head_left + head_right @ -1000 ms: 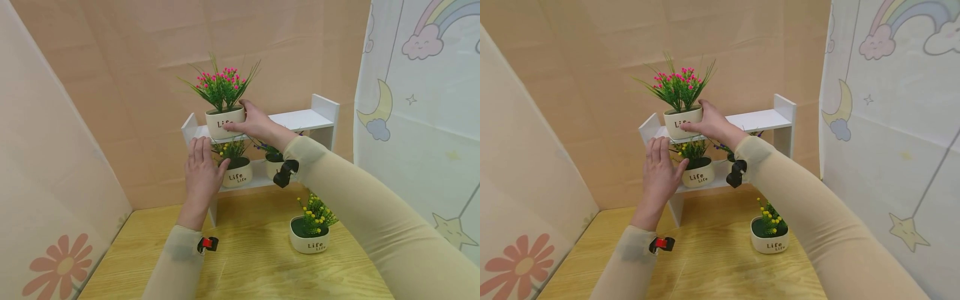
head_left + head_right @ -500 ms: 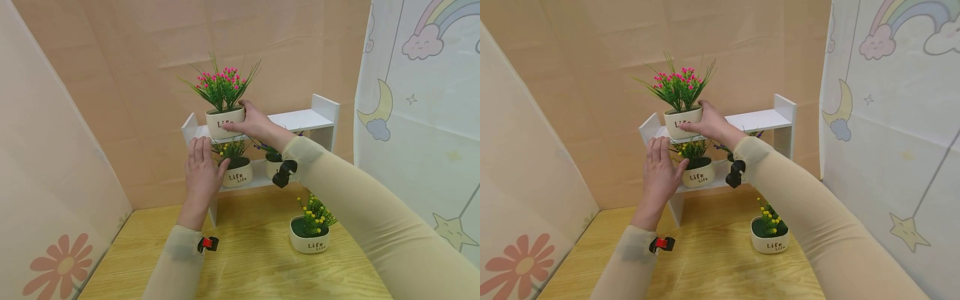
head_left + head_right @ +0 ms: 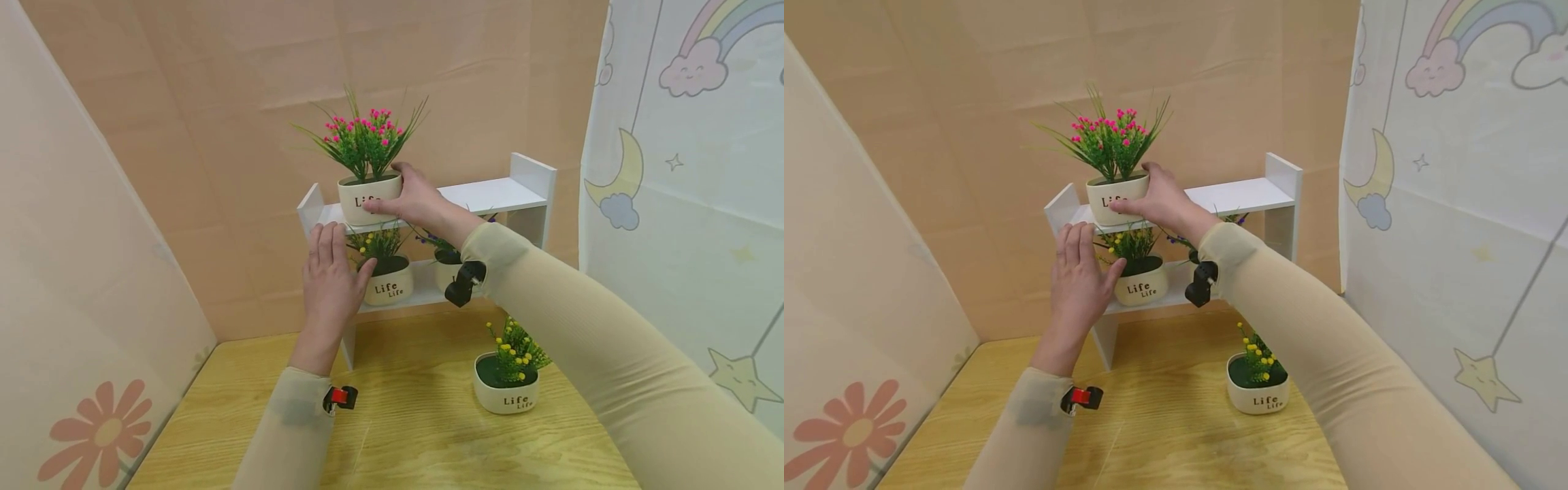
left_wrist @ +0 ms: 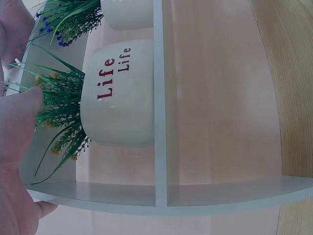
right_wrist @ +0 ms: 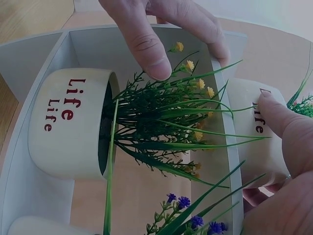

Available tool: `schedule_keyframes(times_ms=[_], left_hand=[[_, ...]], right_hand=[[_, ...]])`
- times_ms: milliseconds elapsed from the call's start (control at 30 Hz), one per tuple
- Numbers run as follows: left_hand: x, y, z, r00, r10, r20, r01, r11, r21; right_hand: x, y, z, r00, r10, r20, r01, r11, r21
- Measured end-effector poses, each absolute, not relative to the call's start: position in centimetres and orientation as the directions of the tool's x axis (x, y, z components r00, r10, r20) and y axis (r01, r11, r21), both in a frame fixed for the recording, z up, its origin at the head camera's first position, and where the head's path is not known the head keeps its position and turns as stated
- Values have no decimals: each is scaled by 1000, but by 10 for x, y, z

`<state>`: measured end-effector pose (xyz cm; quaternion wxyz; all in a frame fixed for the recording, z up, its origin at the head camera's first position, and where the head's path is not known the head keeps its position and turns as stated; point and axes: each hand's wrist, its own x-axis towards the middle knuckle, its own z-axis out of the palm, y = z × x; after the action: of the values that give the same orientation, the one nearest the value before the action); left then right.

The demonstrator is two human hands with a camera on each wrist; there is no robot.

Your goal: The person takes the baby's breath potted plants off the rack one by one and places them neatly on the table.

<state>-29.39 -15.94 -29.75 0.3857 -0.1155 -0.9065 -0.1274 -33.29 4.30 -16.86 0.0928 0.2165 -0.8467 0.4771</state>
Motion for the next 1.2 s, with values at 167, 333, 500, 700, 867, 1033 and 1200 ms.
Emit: schedule_keyframes(times_ms=[167, 333, 500, 700, 867, 1033, 1200], left_hand=[[-295, -159, -298, -672, 111, 732, 308, 941, 140], [-295, -159, -298, -669, 112, 735, 308, 942, 136], [-296, -159, -299, -676, 109, 729, 305, 942, 142], [-296, -159, -298, -670, 107, 734, 312, 939, 147], [-297, -159, -298, -675, 107, 730, 303, 942, 143], [-297, -159, -298, -672, 107, 732, 307, 941, 144], [-295, -159, -298, -678, 102, 728, 311, 937, 159]], right_hand=[[-334, 43, -168, -892, -275, 359, -450, 452, -770], [-335, 43, -169, -896, -276, 348, -439, 438, -784], [-335, 43, -169, -903, -271, 335, -426, 453, -783], [-335, 42, -170, -907, -254, 335, -418, 447, -791], [-335, 42, -171, -908, -240, 342, -416, 429, -802], [-332, 43, -169, -897, -243, 370, -440, 397, -806], [-326, 45, -164, -886, -245, 394, -459, 341, -820]])
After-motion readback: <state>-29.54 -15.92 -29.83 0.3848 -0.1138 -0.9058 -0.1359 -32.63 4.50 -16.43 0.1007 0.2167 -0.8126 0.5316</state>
